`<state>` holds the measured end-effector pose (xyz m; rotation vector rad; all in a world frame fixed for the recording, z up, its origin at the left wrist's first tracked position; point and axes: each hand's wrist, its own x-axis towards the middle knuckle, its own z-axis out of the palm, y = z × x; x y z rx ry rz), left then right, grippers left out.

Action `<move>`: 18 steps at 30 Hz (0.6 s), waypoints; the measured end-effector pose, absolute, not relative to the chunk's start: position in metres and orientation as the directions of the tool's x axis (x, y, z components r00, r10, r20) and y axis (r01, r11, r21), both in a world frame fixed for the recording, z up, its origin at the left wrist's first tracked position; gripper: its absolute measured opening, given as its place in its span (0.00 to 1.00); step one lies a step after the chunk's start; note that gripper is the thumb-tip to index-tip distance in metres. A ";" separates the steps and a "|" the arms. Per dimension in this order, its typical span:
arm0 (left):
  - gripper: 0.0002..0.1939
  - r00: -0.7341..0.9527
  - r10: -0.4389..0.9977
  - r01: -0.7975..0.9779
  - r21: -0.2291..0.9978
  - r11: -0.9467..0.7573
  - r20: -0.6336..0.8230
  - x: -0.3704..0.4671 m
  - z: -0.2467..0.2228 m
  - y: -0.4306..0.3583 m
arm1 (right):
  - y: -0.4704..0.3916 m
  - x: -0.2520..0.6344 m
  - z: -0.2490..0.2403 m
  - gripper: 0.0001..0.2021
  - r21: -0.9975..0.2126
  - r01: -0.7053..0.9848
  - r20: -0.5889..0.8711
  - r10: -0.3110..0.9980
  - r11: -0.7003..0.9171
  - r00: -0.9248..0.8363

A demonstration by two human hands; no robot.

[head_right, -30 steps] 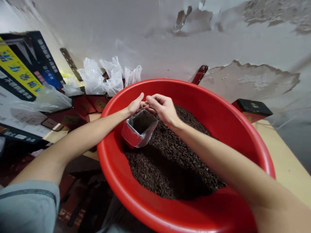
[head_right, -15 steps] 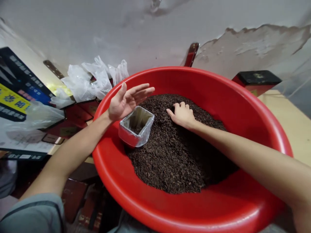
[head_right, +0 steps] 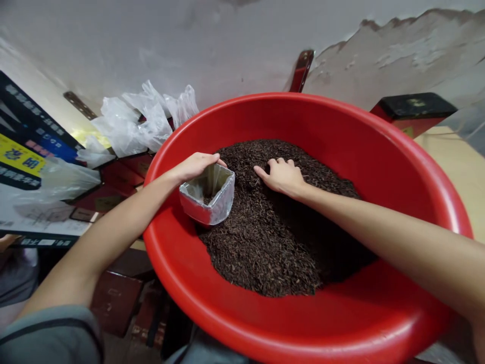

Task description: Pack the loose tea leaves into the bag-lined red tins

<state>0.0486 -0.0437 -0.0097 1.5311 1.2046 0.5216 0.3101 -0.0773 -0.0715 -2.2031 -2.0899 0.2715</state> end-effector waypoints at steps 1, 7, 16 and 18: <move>0.19 0.392 0.886 0.420 0.905 0.065 -0.246 0.049 -0.010 -0.045 | -0.079 0.308 -0.071 0.35 -0.187 0.982 -0.064 0.998 -0.038 0.027; 0.20 0.368 0.898 0.454 0.890 0.051 -0.239 0.050 -0.011 -0.043 | -0.080 0.301 -0.069 0.30 -0.196 0.981 -0.123 0.992 -0.001 -0.023; 0.08 0.480 0.865 0.555 0.814 -0.170 -0.146 0.033 -0.003 -0.035 | -0.072 0.309 -0.064 0.22 -0.217 0.972 -0.124 0.985 0.090 -0.119; 0.08 0.464 0.877 0.626 0.746 -0.227 -0.123 0.026 0.002 -0.034 | -0.068 0.311 -0.063 0.22 -0.222 0.972 -0.124 0.986 0.080 -0.109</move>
